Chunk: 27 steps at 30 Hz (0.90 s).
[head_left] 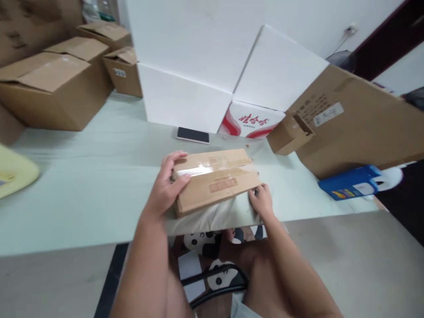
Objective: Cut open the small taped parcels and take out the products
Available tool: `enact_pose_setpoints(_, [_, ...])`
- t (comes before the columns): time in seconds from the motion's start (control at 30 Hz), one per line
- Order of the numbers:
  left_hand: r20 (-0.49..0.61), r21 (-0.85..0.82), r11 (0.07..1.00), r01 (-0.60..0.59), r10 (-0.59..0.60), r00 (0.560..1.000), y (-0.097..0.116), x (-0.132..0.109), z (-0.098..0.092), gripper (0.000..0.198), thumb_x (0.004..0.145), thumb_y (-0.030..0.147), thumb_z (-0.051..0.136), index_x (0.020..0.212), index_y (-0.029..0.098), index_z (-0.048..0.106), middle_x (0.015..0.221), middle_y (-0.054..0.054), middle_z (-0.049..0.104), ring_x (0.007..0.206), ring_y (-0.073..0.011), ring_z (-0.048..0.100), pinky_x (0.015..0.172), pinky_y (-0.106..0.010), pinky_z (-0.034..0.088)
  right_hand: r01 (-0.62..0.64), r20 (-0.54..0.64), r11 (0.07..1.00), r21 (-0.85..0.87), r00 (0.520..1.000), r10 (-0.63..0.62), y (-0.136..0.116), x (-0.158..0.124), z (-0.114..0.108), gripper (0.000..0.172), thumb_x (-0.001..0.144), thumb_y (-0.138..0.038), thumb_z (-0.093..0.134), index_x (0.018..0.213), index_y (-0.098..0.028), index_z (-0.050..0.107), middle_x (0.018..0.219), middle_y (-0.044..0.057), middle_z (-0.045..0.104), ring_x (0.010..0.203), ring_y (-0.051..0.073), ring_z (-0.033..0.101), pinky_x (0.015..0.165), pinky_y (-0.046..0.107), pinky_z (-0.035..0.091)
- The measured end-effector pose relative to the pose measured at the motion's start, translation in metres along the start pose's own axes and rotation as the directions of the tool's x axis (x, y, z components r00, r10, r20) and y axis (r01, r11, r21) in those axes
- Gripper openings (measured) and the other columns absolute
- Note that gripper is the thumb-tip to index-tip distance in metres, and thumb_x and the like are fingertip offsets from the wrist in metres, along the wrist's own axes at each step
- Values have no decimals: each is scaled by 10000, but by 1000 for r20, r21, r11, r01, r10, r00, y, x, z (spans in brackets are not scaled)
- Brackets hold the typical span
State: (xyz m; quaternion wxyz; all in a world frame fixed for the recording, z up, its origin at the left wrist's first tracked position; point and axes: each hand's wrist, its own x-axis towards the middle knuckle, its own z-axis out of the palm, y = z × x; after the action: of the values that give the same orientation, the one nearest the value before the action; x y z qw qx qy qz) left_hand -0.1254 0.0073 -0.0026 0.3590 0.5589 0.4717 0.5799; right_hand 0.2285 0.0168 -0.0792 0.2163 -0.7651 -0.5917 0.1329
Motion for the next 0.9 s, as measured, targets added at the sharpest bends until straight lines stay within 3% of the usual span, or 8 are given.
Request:
enact_pose_setpoints(0.1, [2,-71,996,51,-51,999,-6,9,4,500,730,407,743,1208,294,647,1387,-37,599,1243,-304,535,1023,-412,475,-46,-14,999,14,999,46,-1,12,-10,561,771,-365,555,1307,-199,562,1233,172,633,1058,308,665,1007,479,525])
enact_pose_setpoints(0.2, [-21,-139,978,157,-162,987,-3,13,9,520,689,353,768,1191,310,638,1302,-3,623,1062,-227,562,834,-301,492,-183,75,949,258,983,169,2,15,-21,739,742,-364,560,1452,-209,425,1031,90,699,783,235,669,804,415,569])
enact_pose_setpoints(0.27, [-37,-183,951,249,-259,965,4,14,14,506,708,306,731,1199,300,609,1177,-18,633,919,-181,566,711,-257,474,-260,126,820,511,966,227,4,12,-27,715,742,-366,514,1440,-247,415,915,28,677,644,182,615,645,345,540])
enact_pose_setpoints(0.37, [-49,-212,926,311,-328,943,13,13,22,516,715,258,666,1221,272,567,1075,-49,626,803,-179,586,604,-266,477,-157,24,628,762,976,215,5,1,-38,639,702,-323,493,1340,-334,461,958,-4,624,601,138,596,582,310,512])
enact_pose_setpoints(0.53, [-53,-154,959,237,-248,967,16,6,27,527,704,312,656,1224,276,576,1207,-77,623,891,-235,643,639,-311,561,179,-205,517,837,979,-7,-15,-21,-86,481,771,-325,519,1241,-426,532,995,21,623,820,212,689,759,431,561])
enact_pose_setpoints(0.7, [7,-82,980,179,-179,984,13,0,39,533,700,386,691,1207,279,567,1417,-79,553,1238,-295,573,901,-338,563,350,-259,383,855,927,-270,-86,-27,-136,90,890,-438,593,905,-351,572,540,-61,477,433,150,466,468,283,408])
enact_pose_setpoints(0.8, [6,-71,978,195,-195,981,14,0,50,521,684,357,648,1190,272,563,1487,-69,510,1339,-315,518,1027,-389,516,381,-220,383,841,889,-401,-123,-26,-135,167,917,-519,587,966,-361,614,552,-46,548,425,156,511,407,273,374])
enact_pose_setpoints(0.9, [-11,-66,977,201,-202,979,14,0,56,464,671,324,586,1131,261,579,1441,-66,547,1298,-321,544,1031,-426,515,391,-201,413,822,879,-432,-137,-28,-118,216,917,-517,599,959,-333,703,588,-11,602,458,159,556,399,281,384])
